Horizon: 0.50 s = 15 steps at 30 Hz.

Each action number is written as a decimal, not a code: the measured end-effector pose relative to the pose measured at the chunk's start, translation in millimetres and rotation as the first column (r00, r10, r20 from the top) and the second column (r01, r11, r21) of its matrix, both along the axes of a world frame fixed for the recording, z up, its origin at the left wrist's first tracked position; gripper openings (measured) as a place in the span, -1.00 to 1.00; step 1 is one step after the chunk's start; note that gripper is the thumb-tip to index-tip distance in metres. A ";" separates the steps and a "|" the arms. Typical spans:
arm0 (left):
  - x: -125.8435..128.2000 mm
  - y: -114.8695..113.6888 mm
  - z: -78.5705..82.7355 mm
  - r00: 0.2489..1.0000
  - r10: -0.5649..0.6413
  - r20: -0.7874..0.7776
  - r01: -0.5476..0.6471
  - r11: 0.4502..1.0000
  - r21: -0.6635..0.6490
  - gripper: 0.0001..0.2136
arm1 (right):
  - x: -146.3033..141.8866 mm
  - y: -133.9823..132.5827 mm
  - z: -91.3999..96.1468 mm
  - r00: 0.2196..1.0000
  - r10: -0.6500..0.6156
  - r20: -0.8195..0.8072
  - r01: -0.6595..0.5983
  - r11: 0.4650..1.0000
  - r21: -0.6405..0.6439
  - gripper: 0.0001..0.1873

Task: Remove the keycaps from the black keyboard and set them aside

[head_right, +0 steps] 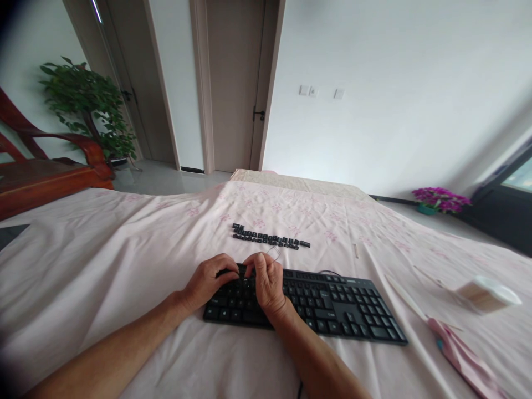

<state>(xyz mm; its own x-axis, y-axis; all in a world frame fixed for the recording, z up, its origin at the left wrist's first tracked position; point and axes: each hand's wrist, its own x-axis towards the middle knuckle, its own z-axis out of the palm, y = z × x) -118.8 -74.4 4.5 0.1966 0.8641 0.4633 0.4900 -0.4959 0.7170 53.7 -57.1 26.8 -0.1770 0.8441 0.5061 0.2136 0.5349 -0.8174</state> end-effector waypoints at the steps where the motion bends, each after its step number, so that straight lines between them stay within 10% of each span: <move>1: -0.3 0.6 0.2 0.999 0.026 0.043 -0.026 1.000 -0.008 -0.88 | -0.2 0.4 -0.3 1.000 0.003 0.003 -0.003 1.000 -0.004 -0.49; 7: 0.1 3.7 -2.7 0.966 0.129 0.224 -0.106 0.988 -0.113 -0.88 | -3.1 2.6 -1.9 0.995 0.103 0.010 -0.103 0.993 -0.051 -0.58; 15: 10.0 2.6 -5.6 0.885 0.028 0.464 0.069 0.979 -0.193 -0.81 | -6.9 2.5 -4.8 0.933 0.266 -0.244 -0.301 0.946 -0.121 -0.61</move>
<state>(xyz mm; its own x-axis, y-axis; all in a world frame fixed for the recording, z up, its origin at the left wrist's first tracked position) -108.8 -71.8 -1.1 0.0212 0.9453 0.3254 0.0699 -0.3261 0.9427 46.7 -54.6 22.0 -0.3188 0.8457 0.4280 -0.1247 0.4102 -0.9034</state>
